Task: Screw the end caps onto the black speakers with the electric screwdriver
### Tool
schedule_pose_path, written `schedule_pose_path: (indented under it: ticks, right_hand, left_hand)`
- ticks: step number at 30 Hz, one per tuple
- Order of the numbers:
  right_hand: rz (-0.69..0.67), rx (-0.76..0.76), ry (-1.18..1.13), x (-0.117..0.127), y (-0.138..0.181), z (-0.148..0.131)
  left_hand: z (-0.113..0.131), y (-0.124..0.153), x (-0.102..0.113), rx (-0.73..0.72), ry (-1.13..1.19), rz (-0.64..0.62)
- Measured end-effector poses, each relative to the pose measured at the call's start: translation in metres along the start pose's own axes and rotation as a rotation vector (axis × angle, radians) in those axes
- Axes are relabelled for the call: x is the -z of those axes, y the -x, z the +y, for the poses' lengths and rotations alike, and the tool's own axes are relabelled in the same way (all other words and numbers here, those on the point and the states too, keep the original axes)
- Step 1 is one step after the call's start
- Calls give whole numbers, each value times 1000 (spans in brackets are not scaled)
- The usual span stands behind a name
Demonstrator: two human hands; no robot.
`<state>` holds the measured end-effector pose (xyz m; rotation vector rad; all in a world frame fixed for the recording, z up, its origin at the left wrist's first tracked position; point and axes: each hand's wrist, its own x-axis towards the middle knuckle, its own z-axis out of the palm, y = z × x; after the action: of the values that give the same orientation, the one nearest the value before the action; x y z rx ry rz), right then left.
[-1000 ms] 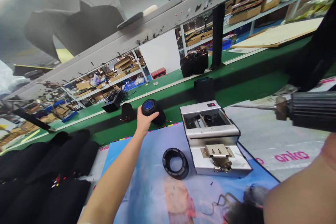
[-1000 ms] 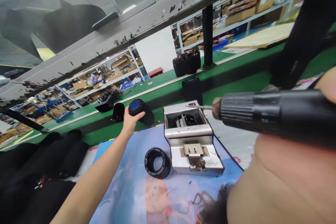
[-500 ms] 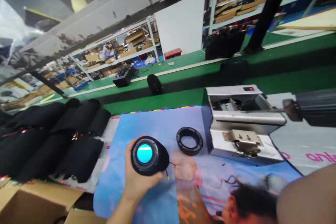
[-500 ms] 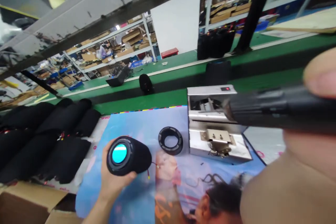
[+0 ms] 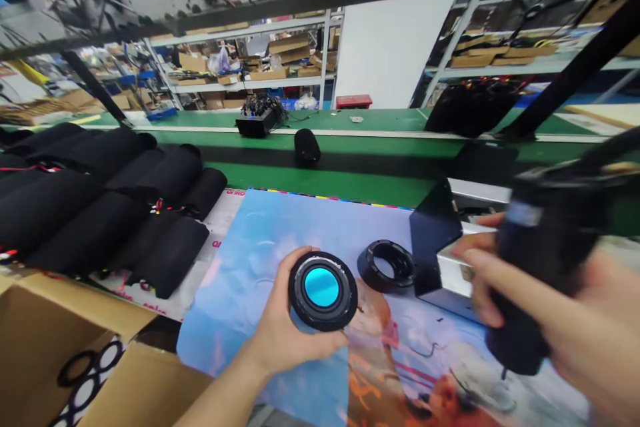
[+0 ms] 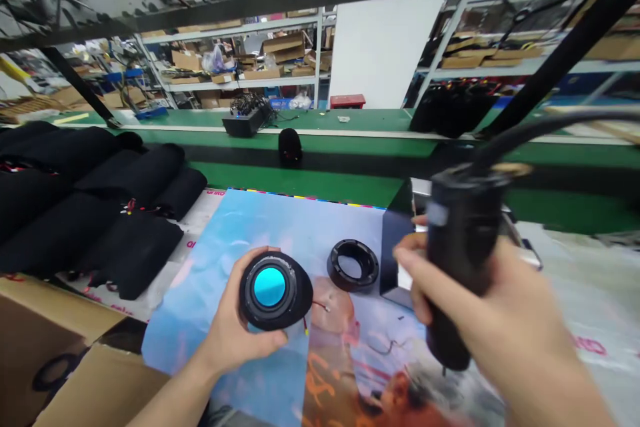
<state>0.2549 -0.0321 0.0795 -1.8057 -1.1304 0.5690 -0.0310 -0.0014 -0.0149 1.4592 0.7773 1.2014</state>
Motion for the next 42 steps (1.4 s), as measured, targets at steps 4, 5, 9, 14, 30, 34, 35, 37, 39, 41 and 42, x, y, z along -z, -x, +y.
schedule_pose_path:
  ticks: [4,5,9,14,30,34,35,37,39,41,42]
  right_hand:
    - [-139,-111,120,-26,8,6]
    - [-160,-104,134,-32,9,10]
    - [-244,-51,147,-44,5,27]
    - [-251,-27,162,-50,3,31]
    - [-175,-106,-3,-25,37,-22]
    - [-360,-46,-104,-24,47,-41]
    - [-407,-2,-88,-25,47,-42]
    - [-458,65,-35,-28,44,-43]
    - [-484,69,-22,-30,41,-42]
    - [-491,35,-39,-30,39,-41]
    - [-487,12,-40,-30,39,-39]
  left_hand:
    - [-6,-2,2,-110,-19,27]
    - [-7,-2,1,-146,-26,42]
    - [-8,2,-4,-197,-53,107]
    - [1,14,2,-22,-147,26]
    - [6,2,-27,33,-87,164]
    - [-3,3,-54,89,-2,195]
    - [-5,3,-57,96,10,175]
    - [-7,4,-59,115,16,133]
    - [-7,4,-57,146,16,102]
    - [-4,5,-54,173,19,80]
    - [-3,4,-53,182,19,71]
